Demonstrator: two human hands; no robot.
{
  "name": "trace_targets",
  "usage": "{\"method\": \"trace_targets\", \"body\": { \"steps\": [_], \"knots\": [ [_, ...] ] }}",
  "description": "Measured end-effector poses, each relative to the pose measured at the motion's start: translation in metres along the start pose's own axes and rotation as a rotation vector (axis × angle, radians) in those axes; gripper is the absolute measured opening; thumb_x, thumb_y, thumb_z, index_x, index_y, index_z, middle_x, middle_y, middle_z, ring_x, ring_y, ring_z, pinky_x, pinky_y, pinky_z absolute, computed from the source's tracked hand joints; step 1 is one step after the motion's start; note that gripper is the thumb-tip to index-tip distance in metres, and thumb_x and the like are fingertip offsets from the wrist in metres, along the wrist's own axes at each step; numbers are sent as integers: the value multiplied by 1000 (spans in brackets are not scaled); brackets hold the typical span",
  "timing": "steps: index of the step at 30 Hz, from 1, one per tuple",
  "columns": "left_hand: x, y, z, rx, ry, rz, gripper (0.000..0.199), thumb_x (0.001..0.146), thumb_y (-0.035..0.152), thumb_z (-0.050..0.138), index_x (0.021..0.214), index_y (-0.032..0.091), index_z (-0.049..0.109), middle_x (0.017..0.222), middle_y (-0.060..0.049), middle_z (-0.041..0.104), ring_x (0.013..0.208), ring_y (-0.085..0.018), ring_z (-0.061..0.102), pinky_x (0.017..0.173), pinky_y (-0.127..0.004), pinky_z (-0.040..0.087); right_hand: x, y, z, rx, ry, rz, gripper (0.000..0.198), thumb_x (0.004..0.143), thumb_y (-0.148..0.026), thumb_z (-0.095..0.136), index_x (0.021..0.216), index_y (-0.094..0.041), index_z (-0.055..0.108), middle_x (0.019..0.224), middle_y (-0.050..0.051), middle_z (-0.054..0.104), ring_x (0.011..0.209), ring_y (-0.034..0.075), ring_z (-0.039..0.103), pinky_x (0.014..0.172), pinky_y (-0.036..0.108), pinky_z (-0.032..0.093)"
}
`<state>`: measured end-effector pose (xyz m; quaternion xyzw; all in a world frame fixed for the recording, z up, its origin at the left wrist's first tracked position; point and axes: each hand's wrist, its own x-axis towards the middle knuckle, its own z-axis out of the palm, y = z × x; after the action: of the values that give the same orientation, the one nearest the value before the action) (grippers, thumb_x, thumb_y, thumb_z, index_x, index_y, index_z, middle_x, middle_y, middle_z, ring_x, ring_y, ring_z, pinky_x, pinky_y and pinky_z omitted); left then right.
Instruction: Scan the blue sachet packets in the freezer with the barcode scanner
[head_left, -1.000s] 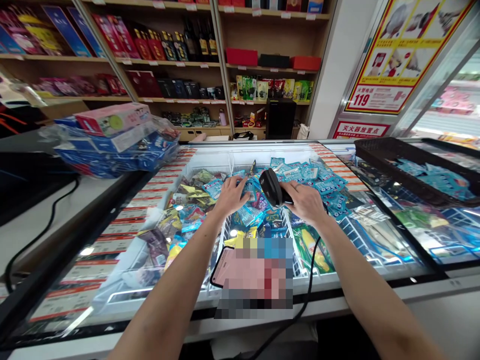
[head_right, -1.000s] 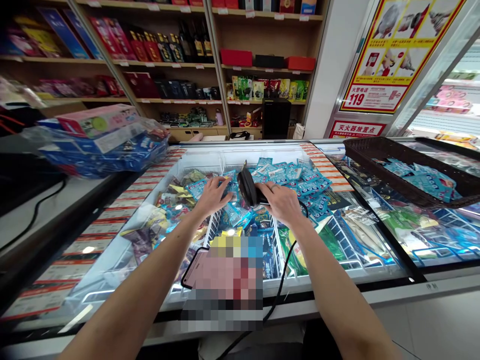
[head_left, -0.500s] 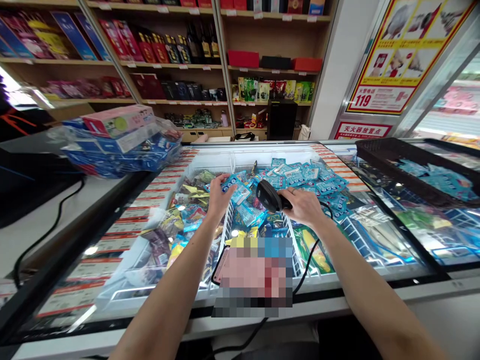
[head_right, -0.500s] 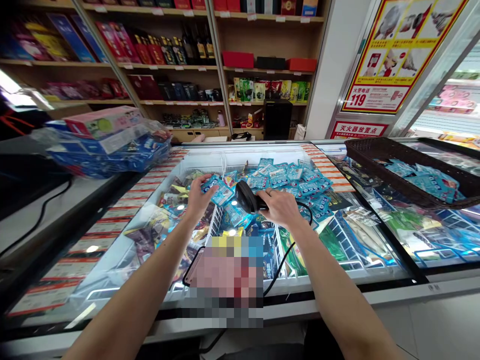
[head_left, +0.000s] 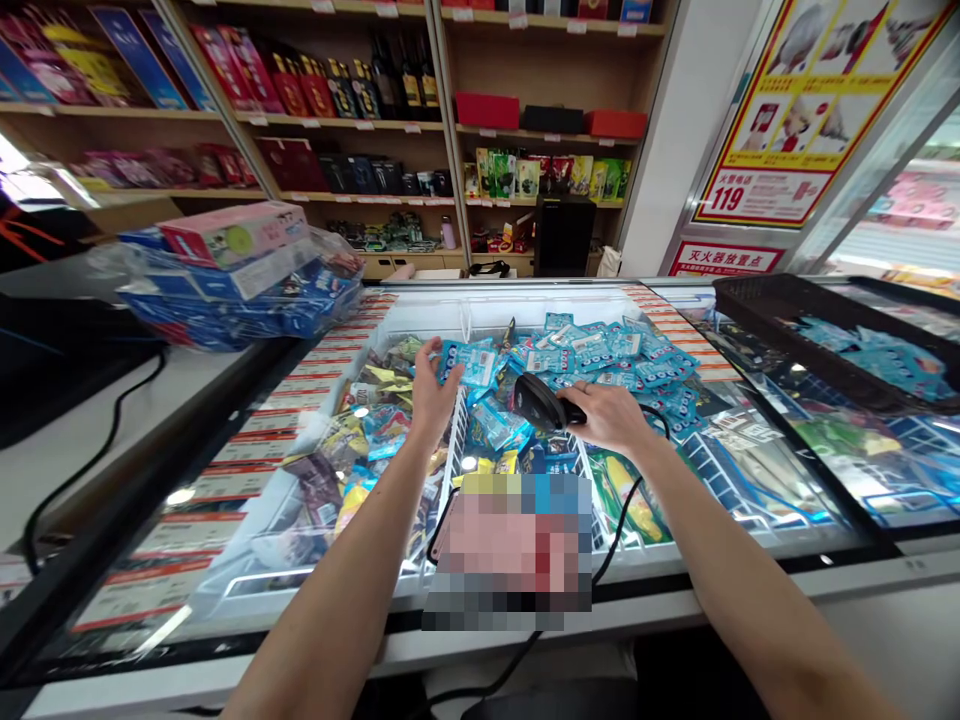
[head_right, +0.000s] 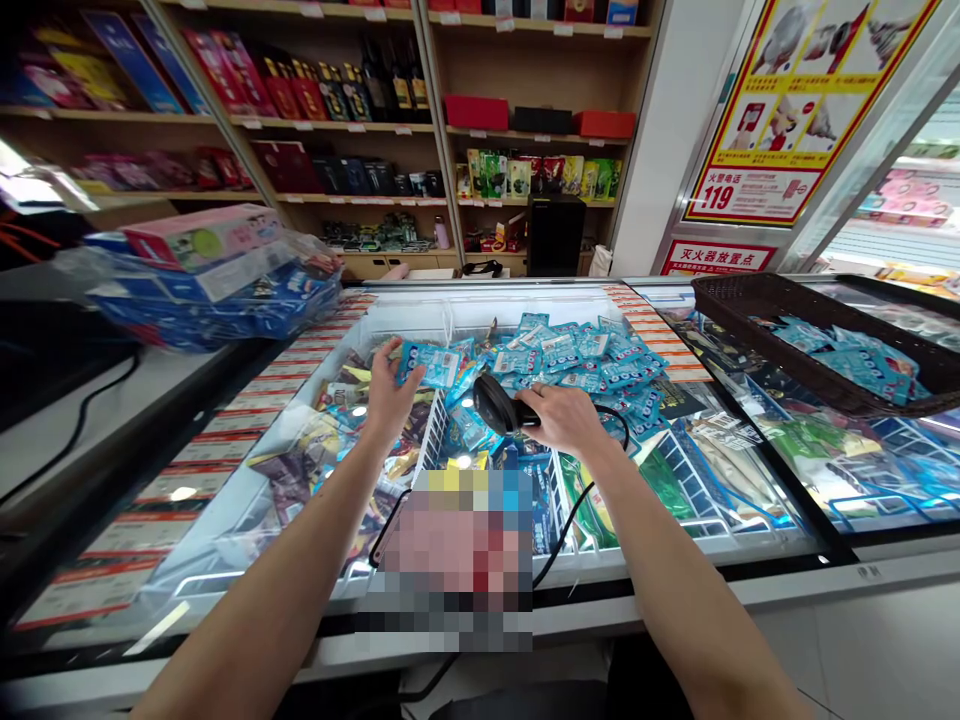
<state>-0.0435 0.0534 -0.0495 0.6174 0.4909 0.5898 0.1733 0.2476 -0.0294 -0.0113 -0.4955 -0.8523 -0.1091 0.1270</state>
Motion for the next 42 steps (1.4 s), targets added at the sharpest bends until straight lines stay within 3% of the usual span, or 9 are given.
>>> {"method": "trace_targets", "body": {
  "steps": [6, 12, 42],
  "knots": [
    [3, -10, 10, -121, -91, -74, 35, 75, 35, 64, 104, 19, 52, 100, -4, 62, 92, -18, 60, 83, -32, 48, -1, 1, 4, -18, 21, 6, 31, 85, -36, 55, 115, -27, 58, 96, 1, 68, 85, 17, 63, 62, 27, 34],
    [0, -13, 11, -130, -135, -142, 37, 76, 34, 64, 106, 20, 48, 94, -3, 59, 85, -16, 58, 74, -30, 47, 0, 0, 6, -11, 27, 1, 29, 86, -35, 54, 114, -25, 59, 97, 3, 68, 86, 17, 62, 63, 26, 33],
    [-3, -15, 8, 111, -172, -50, 34, 81, 38, 58, 107, 20, 45, 91, -1, 56, 79, -14, 54, 71, -28, 41, 3, -1, 8, -34, 46, -12, 31, 87, -39, 55, 114, -24, 58, 100, 4, 66, 85, 17, 61, 62, 27, 34]
  ]
}}
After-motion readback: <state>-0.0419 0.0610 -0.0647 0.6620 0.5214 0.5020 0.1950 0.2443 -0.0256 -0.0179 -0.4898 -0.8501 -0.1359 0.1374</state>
